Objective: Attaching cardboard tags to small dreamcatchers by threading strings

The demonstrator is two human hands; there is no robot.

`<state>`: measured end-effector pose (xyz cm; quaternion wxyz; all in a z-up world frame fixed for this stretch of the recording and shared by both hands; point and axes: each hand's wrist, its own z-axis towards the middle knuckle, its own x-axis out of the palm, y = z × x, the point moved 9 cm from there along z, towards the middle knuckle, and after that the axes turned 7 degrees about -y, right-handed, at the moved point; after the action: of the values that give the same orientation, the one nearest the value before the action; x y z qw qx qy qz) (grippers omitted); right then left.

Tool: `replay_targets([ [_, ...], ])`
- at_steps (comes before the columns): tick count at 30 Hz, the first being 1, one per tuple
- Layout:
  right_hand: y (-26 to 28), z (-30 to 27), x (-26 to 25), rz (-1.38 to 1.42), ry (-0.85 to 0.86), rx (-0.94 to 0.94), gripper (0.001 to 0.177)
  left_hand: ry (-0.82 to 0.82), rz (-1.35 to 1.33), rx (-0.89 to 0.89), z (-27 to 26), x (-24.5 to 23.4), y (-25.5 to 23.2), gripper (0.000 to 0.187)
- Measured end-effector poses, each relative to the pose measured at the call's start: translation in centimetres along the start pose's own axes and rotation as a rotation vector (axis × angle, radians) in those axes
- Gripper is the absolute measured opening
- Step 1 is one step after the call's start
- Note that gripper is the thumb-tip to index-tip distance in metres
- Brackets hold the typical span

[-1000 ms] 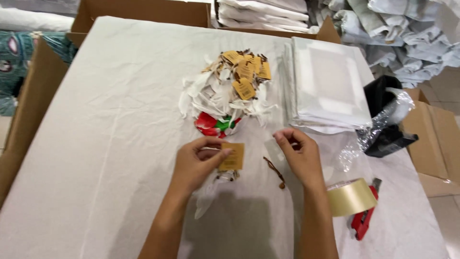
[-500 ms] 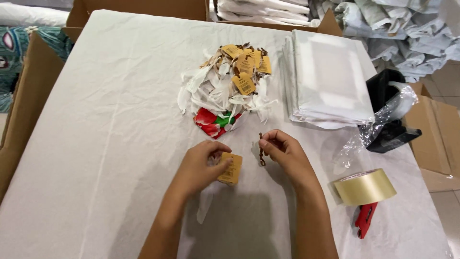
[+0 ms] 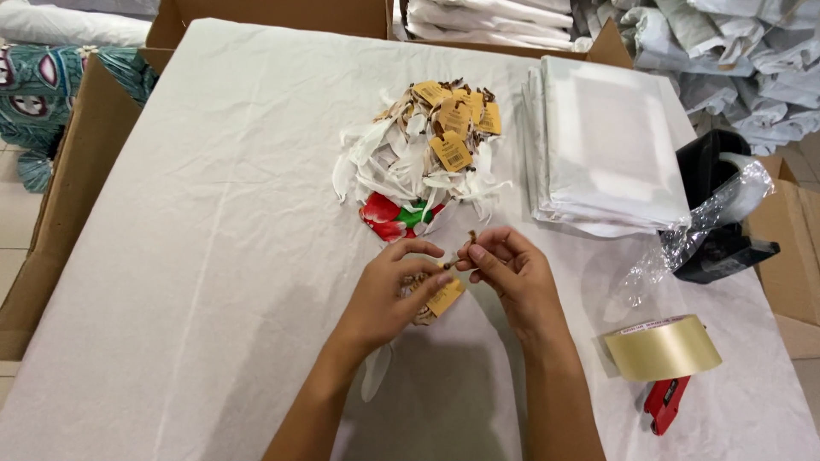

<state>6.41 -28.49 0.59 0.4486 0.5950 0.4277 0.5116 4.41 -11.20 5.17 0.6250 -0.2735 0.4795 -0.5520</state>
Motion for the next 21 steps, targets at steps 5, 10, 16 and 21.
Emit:
replay_targets([
  [5,2.1,-0.9,1.2,-0.137,0.015,-0.064,0.041,-0.018,-0.043,-0.055,-0.4,-0.5,1.6,0.027],
  [10,3.4,-1.4,4.2,-0.431,0.159,-0.216,0.032,-0.05,0.002,-0.06,-0.3,-0.6,1.6,0.034],
  [16,3.3,-1.6,4.5,-0.458,0.219,-0.338,0.015,-0.024,-0.02,-0.064,-0.2,-0.5,1.3,0.034],
  [21,3.1,-1.8,4.3,-0.43,0.272,-0.279,0.014,-0.055,-0.038,-0.118,-0.1,-1.6,1.3,0.039],
])
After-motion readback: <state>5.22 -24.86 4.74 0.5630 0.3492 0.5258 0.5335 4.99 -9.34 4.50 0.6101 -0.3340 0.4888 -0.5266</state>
